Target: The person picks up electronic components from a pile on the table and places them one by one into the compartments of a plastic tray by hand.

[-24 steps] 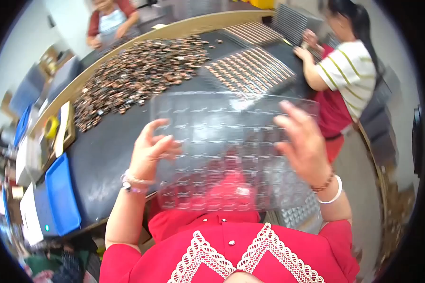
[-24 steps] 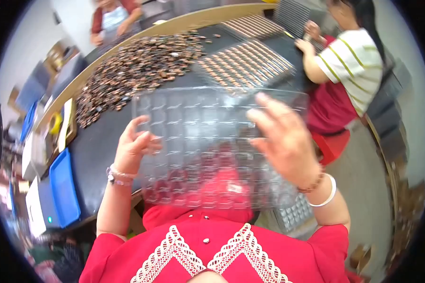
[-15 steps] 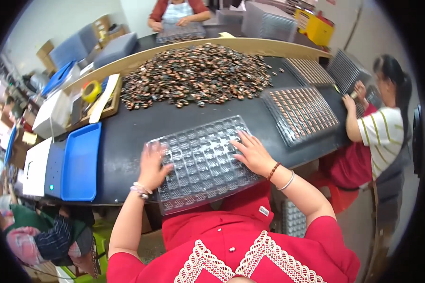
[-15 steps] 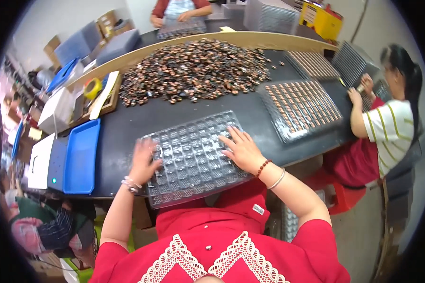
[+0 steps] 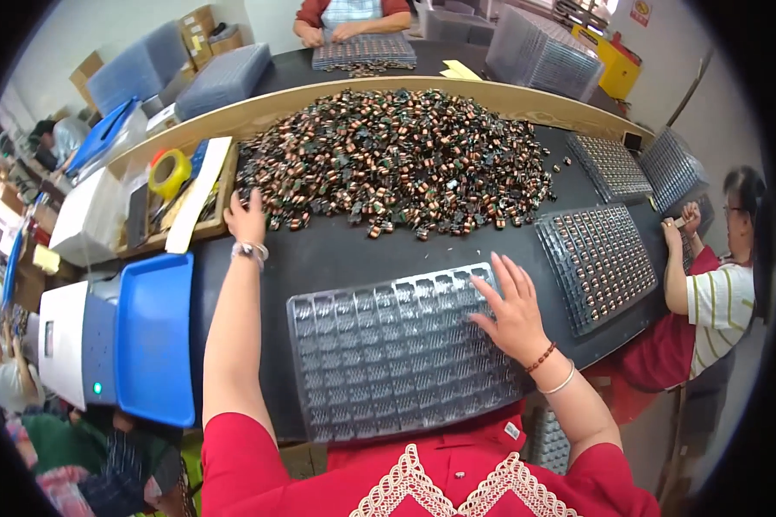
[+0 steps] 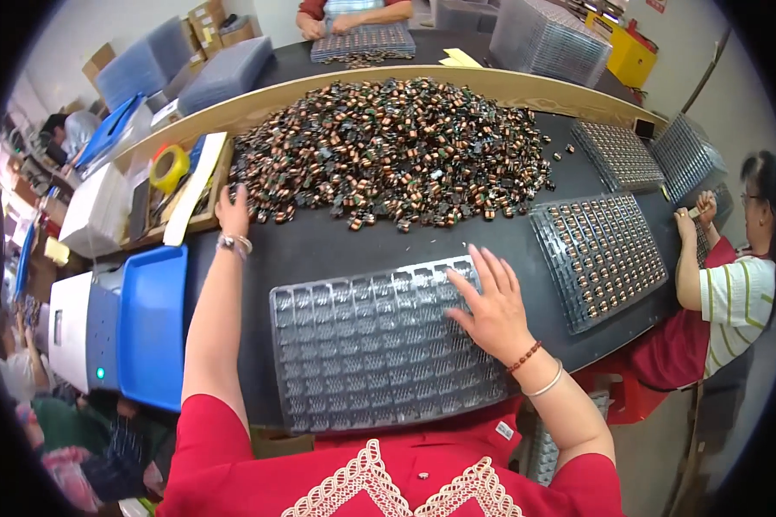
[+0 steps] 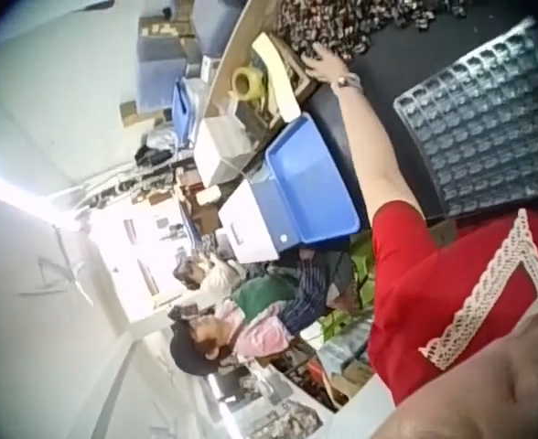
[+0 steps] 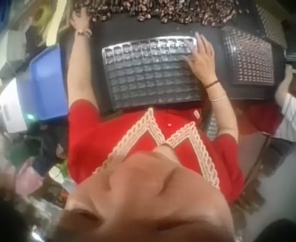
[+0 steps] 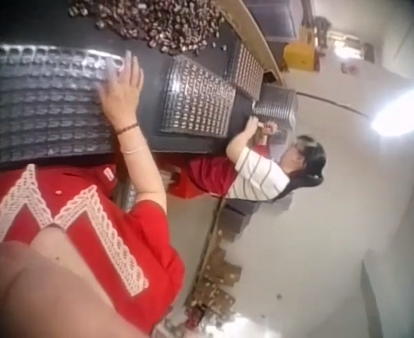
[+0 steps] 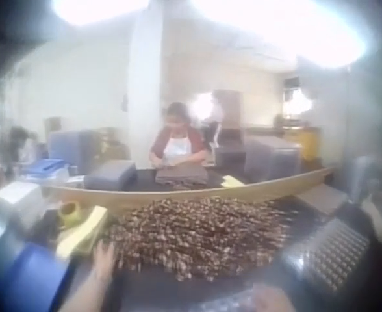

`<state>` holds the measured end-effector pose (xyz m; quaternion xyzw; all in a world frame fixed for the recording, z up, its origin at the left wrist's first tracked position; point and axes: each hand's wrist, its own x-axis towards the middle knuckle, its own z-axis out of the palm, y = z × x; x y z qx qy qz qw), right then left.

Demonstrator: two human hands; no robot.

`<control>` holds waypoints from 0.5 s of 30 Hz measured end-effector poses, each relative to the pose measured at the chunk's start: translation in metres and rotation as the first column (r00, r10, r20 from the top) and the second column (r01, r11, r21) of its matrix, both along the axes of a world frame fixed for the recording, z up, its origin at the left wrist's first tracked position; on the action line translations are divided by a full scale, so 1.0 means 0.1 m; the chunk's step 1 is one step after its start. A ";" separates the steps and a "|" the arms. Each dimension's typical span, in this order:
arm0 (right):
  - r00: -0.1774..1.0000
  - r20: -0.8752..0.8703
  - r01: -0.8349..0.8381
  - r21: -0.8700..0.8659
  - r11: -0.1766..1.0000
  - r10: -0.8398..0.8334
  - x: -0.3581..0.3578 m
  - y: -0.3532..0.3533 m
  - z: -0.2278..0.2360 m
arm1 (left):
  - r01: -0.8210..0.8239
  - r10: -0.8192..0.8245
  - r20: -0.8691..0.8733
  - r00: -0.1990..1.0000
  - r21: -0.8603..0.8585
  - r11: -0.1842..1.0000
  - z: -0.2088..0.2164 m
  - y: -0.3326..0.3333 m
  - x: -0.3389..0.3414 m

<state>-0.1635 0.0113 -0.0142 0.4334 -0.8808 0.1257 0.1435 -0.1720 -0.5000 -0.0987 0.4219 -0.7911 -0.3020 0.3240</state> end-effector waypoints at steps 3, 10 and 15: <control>0.992 0.121 0.033 0.001 0.999 -0.033 -0.28 -0.09 -0.07 | 0.074 -0.091 0.076 0.993 0.195 0.978 -0.03 0.19 -0.48; 0.971 0.235 0.052 0.015 0.999 -0.054 -0.32 -0.25 -0.26 | 0.316 -0.196 -0.423 0.885 0.234 0.920 0.02 0.92 -0.52; 0.969 0.236 0.072 0.003 0.997 -0.070 -0.31 -0.20 -0.29 | 0.263 -0.230 -0.137 0.963 0.322 0.910 0.23 1.66 -0.35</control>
